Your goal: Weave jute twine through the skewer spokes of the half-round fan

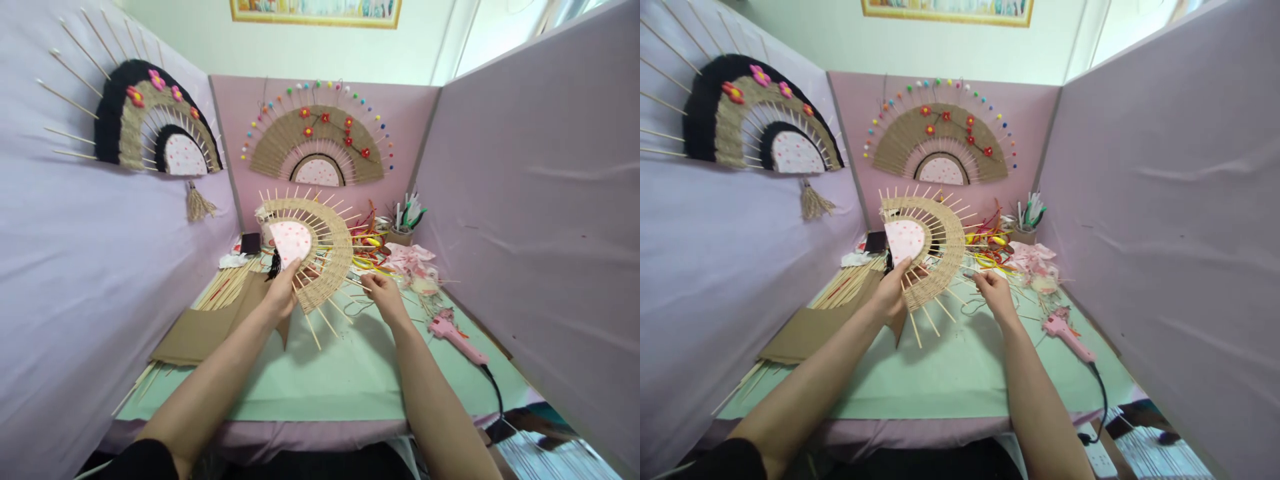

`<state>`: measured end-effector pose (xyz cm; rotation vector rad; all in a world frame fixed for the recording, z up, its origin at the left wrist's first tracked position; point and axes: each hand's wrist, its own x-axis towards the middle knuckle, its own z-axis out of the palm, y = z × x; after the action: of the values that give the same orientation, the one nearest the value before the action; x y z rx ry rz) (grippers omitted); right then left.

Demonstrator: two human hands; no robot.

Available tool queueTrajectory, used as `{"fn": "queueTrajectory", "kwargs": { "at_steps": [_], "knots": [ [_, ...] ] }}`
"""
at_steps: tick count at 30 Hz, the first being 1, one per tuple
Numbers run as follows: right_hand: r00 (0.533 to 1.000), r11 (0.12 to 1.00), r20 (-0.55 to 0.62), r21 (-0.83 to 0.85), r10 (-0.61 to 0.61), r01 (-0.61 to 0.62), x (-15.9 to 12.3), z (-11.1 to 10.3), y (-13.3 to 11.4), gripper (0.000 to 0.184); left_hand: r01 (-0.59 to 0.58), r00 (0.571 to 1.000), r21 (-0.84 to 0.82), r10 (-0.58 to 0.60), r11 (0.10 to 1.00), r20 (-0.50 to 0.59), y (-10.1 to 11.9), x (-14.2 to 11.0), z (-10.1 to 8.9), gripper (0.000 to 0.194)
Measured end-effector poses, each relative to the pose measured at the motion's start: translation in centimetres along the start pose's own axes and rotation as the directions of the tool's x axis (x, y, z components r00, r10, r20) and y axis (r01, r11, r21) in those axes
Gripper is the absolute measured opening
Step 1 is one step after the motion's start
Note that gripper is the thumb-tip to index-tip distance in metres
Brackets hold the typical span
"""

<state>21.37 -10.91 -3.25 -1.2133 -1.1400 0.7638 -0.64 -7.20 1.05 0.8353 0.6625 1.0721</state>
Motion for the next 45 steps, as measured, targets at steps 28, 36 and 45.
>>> {"fn": "queueTrajectory", "kwargs": {
  "at_steps": [28, 36, 45],
  "knots": [
    [0.947, 0.995, 0.32, 0.098, -0.022, -0.01, -0.9, 0.7, -0.2, 0.024, 0.072, 0.989, 0.052, -0.078, 0.996, 0.124, -0.4, 1.4, -5.9, 0.032],
    [0.971, 0.985, 0.168, 0.044, -0.17, 0.164, -1.1, 1.9, 0.2, 0.025, 0.108, 0.967, 0.178, -0.145, 0.978, 0.211, -0.7, 0.8, -5.5, 0.031],
    [0.913, 0.885, 0.406, 0.44, -0.042, -0.155, -2.5, 2.5, -0.6, 0.036, 0.161, 0.942, 0.194, -0.209, 0.968, 0.261, -0.3, 0.3, -5.1, 0.035]
  ]
}}
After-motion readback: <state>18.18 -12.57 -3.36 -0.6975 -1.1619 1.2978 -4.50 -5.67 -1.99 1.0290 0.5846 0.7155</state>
